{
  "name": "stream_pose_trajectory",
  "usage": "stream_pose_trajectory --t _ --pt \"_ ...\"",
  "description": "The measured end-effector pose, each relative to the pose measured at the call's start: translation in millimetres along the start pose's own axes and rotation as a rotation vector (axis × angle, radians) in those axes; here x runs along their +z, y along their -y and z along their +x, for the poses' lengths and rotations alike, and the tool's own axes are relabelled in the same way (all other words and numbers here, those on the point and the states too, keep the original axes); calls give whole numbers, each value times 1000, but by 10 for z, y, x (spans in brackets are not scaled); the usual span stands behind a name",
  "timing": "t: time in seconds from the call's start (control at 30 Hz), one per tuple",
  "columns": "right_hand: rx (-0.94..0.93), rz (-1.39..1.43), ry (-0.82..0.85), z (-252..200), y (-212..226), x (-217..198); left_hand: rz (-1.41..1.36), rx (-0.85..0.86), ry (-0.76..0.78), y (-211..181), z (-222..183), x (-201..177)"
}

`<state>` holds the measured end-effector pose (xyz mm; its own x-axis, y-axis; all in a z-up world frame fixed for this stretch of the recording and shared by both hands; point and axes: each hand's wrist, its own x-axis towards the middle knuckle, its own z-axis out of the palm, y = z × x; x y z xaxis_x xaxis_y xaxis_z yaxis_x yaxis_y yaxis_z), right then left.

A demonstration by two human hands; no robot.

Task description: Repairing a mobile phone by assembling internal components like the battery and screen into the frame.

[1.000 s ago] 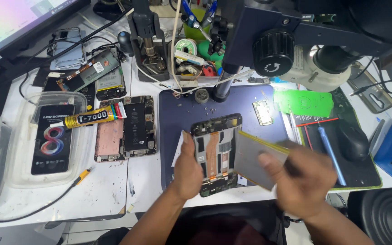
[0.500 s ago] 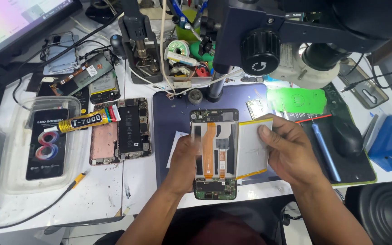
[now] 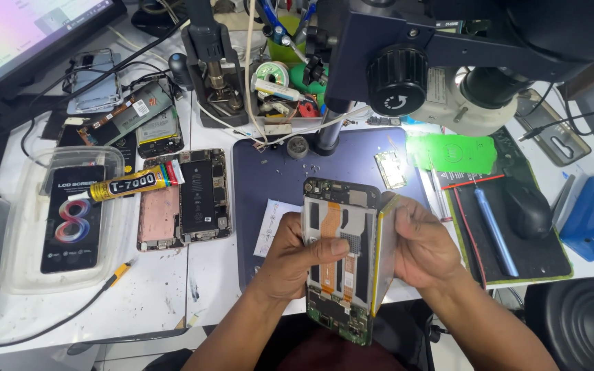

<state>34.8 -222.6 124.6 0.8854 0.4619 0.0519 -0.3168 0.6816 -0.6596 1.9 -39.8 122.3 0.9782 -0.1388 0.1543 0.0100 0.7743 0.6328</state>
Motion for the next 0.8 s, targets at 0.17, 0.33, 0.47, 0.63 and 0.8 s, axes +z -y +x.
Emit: stream_pose_trajectory --t 0.17,0.33,0.47,0.63,0.8 --pt "238 608 515 19 -15 -229 -404 -197 268 287 -132 -493" --pt "-263 253 505 -469 942 553 -44 44 -109 -235 -250 -732" --pt "-165 -1354 -219 -550 1366 70 493 66 -208 -684 -61 -411" --pt "-139 -1984 -731 -120 1614 -949 839 -71 -181 -966 8 -221" --pt "-55 -2025 -959 40 1713 -1837 1377 -419 -88 -911 321 -84"
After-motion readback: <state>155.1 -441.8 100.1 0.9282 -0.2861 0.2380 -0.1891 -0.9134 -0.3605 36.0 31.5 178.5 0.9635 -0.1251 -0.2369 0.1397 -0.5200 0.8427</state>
